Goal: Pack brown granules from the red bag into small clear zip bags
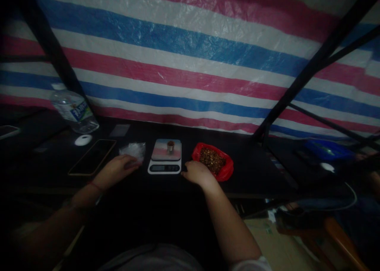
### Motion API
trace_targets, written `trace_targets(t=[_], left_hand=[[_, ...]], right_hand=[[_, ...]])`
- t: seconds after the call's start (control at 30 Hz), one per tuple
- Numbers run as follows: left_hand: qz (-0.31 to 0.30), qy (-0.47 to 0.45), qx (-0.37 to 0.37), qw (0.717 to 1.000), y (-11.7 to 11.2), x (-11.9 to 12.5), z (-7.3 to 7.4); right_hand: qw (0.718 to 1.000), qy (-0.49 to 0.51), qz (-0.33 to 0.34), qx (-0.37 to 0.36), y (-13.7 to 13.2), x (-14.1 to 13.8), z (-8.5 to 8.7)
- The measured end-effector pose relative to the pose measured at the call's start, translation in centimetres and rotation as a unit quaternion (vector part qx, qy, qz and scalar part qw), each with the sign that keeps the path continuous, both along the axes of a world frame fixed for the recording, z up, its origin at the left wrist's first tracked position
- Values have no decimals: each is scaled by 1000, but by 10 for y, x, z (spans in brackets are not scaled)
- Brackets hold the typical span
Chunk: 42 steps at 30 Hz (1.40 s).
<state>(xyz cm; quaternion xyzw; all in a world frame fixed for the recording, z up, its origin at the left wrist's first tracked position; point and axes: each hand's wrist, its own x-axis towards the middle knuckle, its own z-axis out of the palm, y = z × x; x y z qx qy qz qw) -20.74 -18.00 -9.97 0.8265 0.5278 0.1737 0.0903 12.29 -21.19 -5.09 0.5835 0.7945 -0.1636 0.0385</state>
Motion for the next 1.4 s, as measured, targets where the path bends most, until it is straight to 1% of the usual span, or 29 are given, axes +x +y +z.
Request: trace_targets(t=[0.1, 0.2, 0.3, 0.37, 0.43, 0.5, 0.57, 0.67, 0.73, 0.8, 0.87, 0.93, 1.0, 1.07, 1.13, 1.23, 1.3, 1.4], left_hand=[[2, -3, -7, 1000, 3, -1, -2], [1, 6, 6, 1000, 4, -3, -5], [10, 14, 46, 999, 3, -2, -4], [24, 3, 85, 996, 0, 1, 0], [33, -22, 115, 993, -4, 6, 6], [32, -46, 124, 991, -7, 13, 12], [22, -65, 117, 991, -8, 21, 16], [1, -85, 101, 991, -5, 36, 20], [-15, -90, 98, 991, 3, 47, 23], [-36, -90, 99, 990, 16, 61, 29], [-67, -88, 99, 989, 34, 77, 35], [-122, -84, 94, 985, 57, 93, 42], [-186, -77, 85, 976, 79, 105, 46], [-243, -67, 66, 965, 98, 112, 50], [-274, -57, 50, 959, 110, 114, 52], [-271, -54, 55, 960, 114, 109, 50], [-265, -59, 62, 960, 112, 105, 46], [-277, -62, 55, 957, 106, 100, 38]], right_hand=[[1000, -7, -7, 6, 0, -2, 1], [1000, 1, -22, 16, 1, -4, 2], [998, 25, -48, 26, 3, -5, -1], [996, 53, -64, 40, 6, -8, -5], [989, 95, -83, 75, 10, -12, -9], [975, 150, -100, 131, 15, -20, -13], [952, 213, -108, 190, 23, -27, -16], [916, 296, -124, 240, 45, -36, -17], [896, 335, -146, 252, 67, -41, -15], [881, 365, -167, 252, 93, -46, -12], [866, 396, -181, 245, 118, -51, -12], [842, 441, -186, 250, 136, -56, -17], [812, 487, -174, 270, 146, -57, -27], [787, 521, -163, 287, 149, -53, -38], [770, 542, -168, 292, 149, -45, -48], [760, 554, -184, 284, 148, -34, -57], [767, 551, -183, 273, 147, -30, -59], [785, 546, -153, 250, 144, -31, -58]])
